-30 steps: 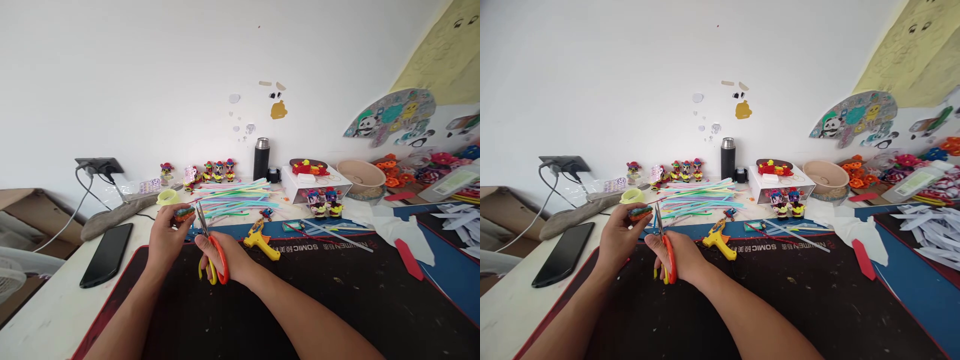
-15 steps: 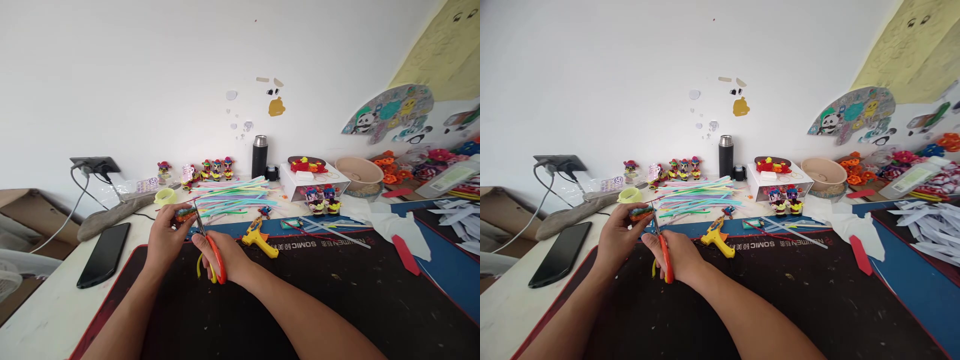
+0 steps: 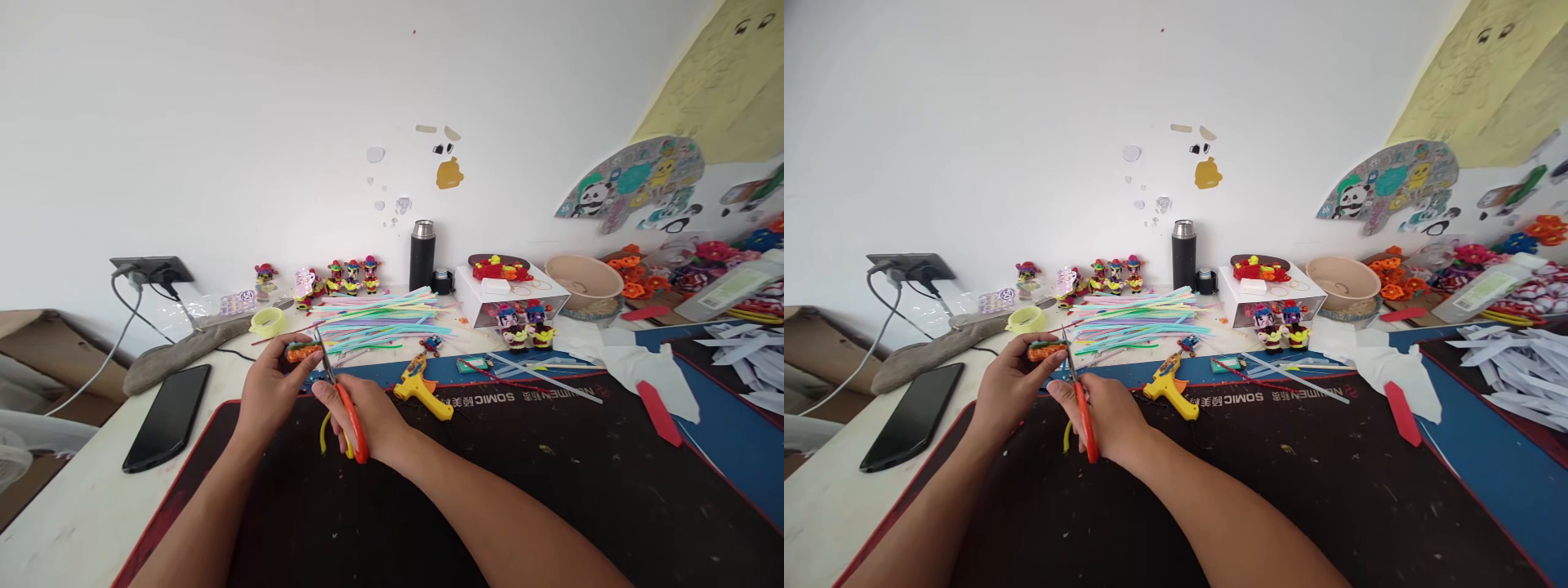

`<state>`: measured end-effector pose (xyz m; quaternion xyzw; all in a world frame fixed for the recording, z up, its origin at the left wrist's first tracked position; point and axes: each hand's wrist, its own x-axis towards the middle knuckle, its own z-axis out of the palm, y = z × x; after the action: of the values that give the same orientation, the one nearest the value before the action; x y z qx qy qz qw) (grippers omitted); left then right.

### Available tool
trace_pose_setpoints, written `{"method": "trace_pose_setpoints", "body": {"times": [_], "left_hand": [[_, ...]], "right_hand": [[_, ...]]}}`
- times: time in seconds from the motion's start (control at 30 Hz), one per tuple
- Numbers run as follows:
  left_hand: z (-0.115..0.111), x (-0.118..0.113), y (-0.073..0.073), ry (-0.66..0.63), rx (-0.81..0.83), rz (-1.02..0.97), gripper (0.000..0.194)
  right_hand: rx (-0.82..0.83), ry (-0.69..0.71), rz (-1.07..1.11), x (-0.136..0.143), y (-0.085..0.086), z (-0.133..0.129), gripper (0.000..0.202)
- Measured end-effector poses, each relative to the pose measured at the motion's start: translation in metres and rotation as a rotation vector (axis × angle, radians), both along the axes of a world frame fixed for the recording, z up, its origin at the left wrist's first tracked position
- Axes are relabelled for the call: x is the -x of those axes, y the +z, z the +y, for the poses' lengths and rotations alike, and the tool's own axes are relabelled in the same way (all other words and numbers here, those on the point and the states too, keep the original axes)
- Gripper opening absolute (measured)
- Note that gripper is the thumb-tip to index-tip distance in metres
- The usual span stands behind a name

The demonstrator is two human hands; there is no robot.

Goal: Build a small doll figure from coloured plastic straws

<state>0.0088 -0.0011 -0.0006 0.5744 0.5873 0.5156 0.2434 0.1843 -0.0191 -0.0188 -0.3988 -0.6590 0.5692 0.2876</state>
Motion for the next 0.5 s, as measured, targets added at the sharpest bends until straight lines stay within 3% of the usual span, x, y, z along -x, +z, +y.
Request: {"method": "trace_pose_setpoints", "body": {"times": [0.5], "left_hand": [[0.0011, 0.0017, -0.0033, 0.009, 0.001, 0.094, 0.036]], "right_hand": [[-0.024, -0.052, -0.048, 0.0000, 0.0027, -0.0006, 0.056]]}}
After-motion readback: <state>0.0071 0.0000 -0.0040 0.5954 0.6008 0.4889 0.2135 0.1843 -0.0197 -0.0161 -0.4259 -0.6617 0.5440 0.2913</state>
